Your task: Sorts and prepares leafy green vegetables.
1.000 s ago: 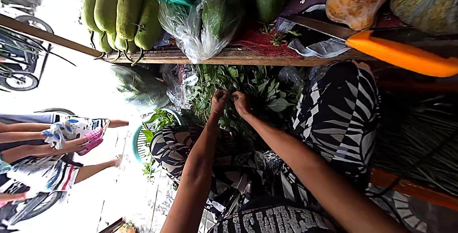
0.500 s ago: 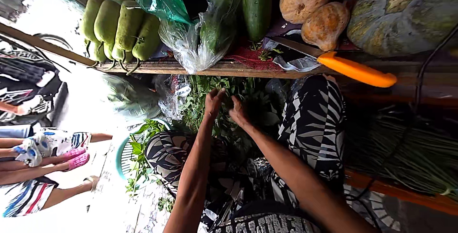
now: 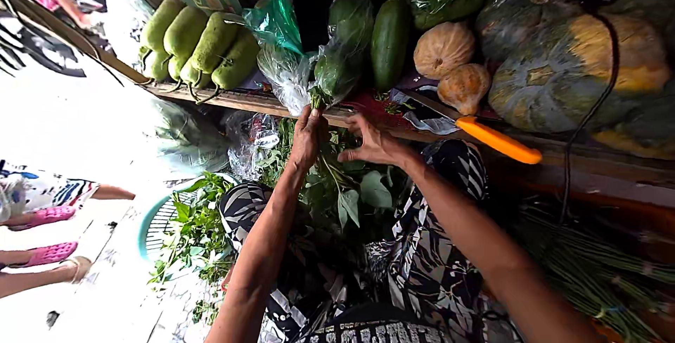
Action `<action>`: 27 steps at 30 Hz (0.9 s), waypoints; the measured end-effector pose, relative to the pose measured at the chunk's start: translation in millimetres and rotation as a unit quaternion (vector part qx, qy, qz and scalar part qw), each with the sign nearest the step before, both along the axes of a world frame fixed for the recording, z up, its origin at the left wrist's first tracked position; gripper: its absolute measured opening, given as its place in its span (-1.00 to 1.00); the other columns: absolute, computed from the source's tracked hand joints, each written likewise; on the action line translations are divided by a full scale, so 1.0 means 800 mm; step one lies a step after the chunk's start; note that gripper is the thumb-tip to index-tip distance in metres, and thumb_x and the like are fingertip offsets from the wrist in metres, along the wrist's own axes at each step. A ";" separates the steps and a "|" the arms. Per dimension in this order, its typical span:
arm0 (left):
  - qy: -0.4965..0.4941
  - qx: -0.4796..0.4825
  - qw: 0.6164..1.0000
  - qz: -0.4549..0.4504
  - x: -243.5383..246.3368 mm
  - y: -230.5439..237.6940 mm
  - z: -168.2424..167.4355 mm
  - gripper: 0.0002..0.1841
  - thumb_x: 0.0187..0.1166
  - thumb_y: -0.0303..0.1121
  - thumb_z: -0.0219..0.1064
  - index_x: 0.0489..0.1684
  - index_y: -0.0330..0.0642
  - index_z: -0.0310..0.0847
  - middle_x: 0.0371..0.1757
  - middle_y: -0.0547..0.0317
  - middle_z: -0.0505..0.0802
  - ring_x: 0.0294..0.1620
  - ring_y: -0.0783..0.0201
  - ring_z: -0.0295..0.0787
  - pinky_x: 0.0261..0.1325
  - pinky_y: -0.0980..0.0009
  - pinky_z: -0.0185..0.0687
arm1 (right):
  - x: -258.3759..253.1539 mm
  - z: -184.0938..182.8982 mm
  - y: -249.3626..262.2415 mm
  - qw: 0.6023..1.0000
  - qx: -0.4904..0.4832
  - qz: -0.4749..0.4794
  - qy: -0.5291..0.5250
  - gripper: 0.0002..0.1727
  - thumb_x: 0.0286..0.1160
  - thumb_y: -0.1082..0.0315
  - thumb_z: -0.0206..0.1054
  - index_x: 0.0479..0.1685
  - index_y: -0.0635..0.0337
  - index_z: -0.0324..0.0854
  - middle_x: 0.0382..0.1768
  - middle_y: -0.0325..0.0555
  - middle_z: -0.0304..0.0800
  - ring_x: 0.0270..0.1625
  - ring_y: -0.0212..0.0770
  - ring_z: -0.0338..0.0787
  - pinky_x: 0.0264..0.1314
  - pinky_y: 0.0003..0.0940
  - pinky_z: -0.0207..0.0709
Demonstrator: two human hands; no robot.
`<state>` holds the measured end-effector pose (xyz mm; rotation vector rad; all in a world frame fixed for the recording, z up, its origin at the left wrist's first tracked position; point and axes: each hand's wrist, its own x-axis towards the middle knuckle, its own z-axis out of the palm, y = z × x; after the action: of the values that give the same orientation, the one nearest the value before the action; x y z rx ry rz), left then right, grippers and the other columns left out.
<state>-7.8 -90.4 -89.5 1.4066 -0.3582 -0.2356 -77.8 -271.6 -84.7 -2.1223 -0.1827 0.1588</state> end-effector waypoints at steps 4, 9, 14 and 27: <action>0.036 -0.091 0.995 -0.001 -0.002 0.001 0.003 -0.61 0.91 -0.19 -0.23 0.40 -0.21 0.38 -0.16 0.26 0.81 -0.18 0.41 0.79 0.06 0.41 0.76 | -0.010 -0.040 0.038 0.988 0.043 0.110 0.102 0.03 0.36 0.03 0.62 0.77 0.29 0.13 0.50 0.27 0.56 0.55 0.00 0.59 0.65 -0.04 0.38; 0.058 0.182 0.979 -0.063 -0.060 0.053 -0.008 0.11 0.41 0.26 0.39 0.92 0.07 -0.25 0.56 -0.06 0.62 0.38 0.15 0.67 0.35 0.06 0.64 | -0.011 -0.010 0.050 0.973 0.227 0.044 0.017 -0.40 0.52 0.51 0.39 0.57 0.43 0.37 0.35 0.13 0.70 0.34 -0.28 0.72 0.51 -0.31 0.54; 0.068 0.161 0.985 0.007 -0.131 0.038 -0.016 -0.01 0.17 -0.40 0.71 0.71 -0.24 0.16 0.27 -0.11 0.78 0.24 0.20 0.79 0.36 0.16 0.73 | -0.021 -0.010 0.037 0.966 0.253 0.049 -0.026 -0.35 0.41 0.25 0.49 0.52 0.23 0.45 0.26 -0.21 0.75 0.24 -0.49 0.73 0.35 -0.43 0.64; -0.009 -0.021 0.866 0.499 -0.210 0.404 0.088 -0.77 0.76 -0.40 0.01 -0.13 -0.08 0.64 -0.30 0.38 0.88 -0.23 0.56 0.82 -0.06 0.53 0.79 | 0.010 -0.027 -0.017 0.974 0.227 0.012 -0.020 -0.06 0.43 -0.23 0.32 0.74 0.10 0.12 0.39 -0.23 0.59 0.09 -0.31 0.83 0.07 -0.26 0.79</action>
<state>-176.1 232.9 -19.0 1.3820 0.3767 0.6351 -69.5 -285.3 -106.4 -1.6682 -0.2437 0.0775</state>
